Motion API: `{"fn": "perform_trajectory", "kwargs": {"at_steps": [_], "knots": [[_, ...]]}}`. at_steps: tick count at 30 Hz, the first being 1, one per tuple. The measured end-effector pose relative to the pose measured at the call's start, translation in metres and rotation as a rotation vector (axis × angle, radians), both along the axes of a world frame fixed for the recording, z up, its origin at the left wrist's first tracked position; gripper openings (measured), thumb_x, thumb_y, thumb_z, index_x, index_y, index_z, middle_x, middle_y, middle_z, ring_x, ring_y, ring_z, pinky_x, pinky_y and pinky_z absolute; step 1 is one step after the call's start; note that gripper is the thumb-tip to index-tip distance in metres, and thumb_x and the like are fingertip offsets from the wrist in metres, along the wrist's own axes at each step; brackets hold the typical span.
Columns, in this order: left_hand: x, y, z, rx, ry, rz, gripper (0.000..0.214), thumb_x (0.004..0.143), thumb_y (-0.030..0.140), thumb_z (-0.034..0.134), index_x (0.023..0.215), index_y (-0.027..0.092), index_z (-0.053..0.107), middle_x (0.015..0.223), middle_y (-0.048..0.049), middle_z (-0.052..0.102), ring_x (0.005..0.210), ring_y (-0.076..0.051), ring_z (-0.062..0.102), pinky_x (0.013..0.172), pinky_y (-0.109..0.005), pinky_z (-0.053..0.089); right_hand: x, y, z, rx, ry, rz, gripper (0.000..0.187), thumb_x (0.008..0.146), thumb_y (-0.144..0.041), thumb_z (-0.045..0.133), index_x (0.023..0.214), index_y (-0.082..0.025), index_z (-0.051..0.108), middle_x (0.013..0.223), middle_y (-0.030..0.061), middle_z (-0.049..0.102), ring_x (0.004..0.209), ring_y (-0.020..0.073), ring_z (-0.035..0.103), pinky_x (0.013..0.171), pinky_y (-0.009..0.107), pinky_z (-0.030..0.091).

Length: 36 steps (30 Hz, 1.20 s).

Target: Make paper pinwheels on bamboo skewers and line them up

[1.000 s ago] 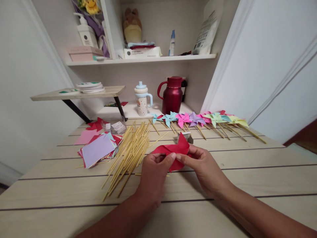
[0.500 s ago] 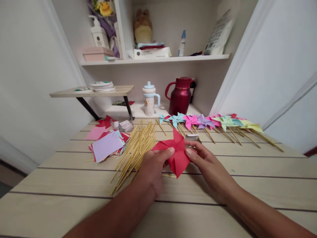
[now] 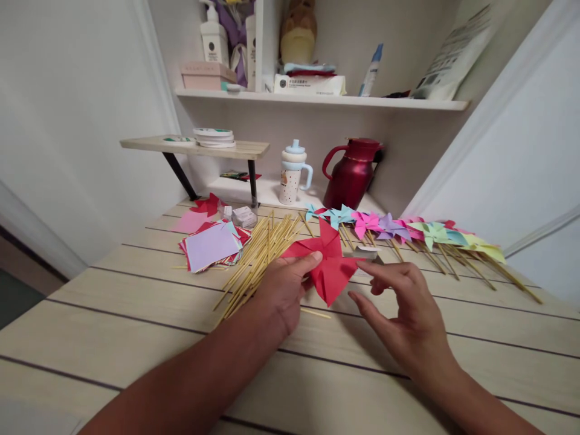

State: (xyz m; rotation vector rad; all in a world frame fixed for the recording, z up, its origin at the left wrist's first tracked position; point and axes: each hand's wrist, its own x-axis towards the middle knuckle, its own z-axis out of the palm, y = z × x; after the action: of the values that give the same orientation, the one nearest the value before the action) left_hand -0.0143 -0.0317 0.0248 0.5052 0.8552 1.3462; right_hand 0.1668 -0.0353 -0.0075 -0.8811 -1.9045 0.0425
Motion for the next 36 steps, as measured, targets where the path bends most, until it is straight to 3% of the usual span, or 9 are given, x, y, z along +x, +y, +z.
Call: {"fn": "perform_trajectory", "kwargs": {"at_steps": [10, 16, 25, 36], "knots": [[0.004, -0.007, 0.0, 0.017, 0.011, -0.044, 0.026, 0.058, 0.03, 0.087, 0.071, 0.012, 0.073, 0.072, -0.0046, 0.07, 0.066, -0.013, 0.06, 0.068, -0.025, 0.048, -0.005, -0.006, -0.008, 0.045, -0.048, 0.095, 0.034, 0.084, -0.01, 0.068, 0.112, -0.028, 0.069, 0.089, 0.0024, 0.046, 0.078, 0.0174, 0.051, 0.063, 0.03, 0.046], [0.005, -0.01, 0.004, 0.068, 0.03, -0.059, 0.024, 0.06, 0.032, 0.085, 0.073, 0.015, 0.074, 0.074, -0.0052, 0.073, 0.071, -0.016, 0.064, 0.075, -0.03, 0.049, -0.002, -0.004, -0.003, 0.065, 0.008, 0.045, 0.016, 0.083, -0.014, 0.072, 0.093, -0.026, 0.075, 0.085, 0.0024, 0.048, 0.076, 0.0176, 0.053, 0.062, 0.031, 0.045], [0.012, -0.013, 0.0, 0.058, 0.077, -0.047, 0.021, 0.062, 0.03, 0.084, 0.071, 0.014, 0.073, 0.072, -0.006, 0.073, 0.072, -0.019, 0.066, 0.084, -0.036, 0.05, -0.003, 0.0, -0.002, 0.075, 0.05, 0.019, 0.011, 0.085, -0.016, 0.071, 0.091, -0.024, 0.074, 0.082, 0.0018, 0.05, 0.072, 0.0157, 0.053, 0.058, 0.029, 0.045], [0.016, -0.017, -0.003, 0.09, 0.186, -0.017, 0.021, 0.065, 0.033, 0.083, 0.073, 0.015, 0.075, 0.074, -0.0065, 0.075, 0.071, -0.02, 0.068, 0.08, -0.037, 0.052, -0.005, -0.004, 0.007, -0.112, 0.167, -0.052, 0.01, 0.087, -0.025, 0.07, 0.077, -0.024, 0.073, 0.074, 0.0017, 0.054, 0.065, 0.0144, 0.051, 0.049, 0.026, 0.039]]}}
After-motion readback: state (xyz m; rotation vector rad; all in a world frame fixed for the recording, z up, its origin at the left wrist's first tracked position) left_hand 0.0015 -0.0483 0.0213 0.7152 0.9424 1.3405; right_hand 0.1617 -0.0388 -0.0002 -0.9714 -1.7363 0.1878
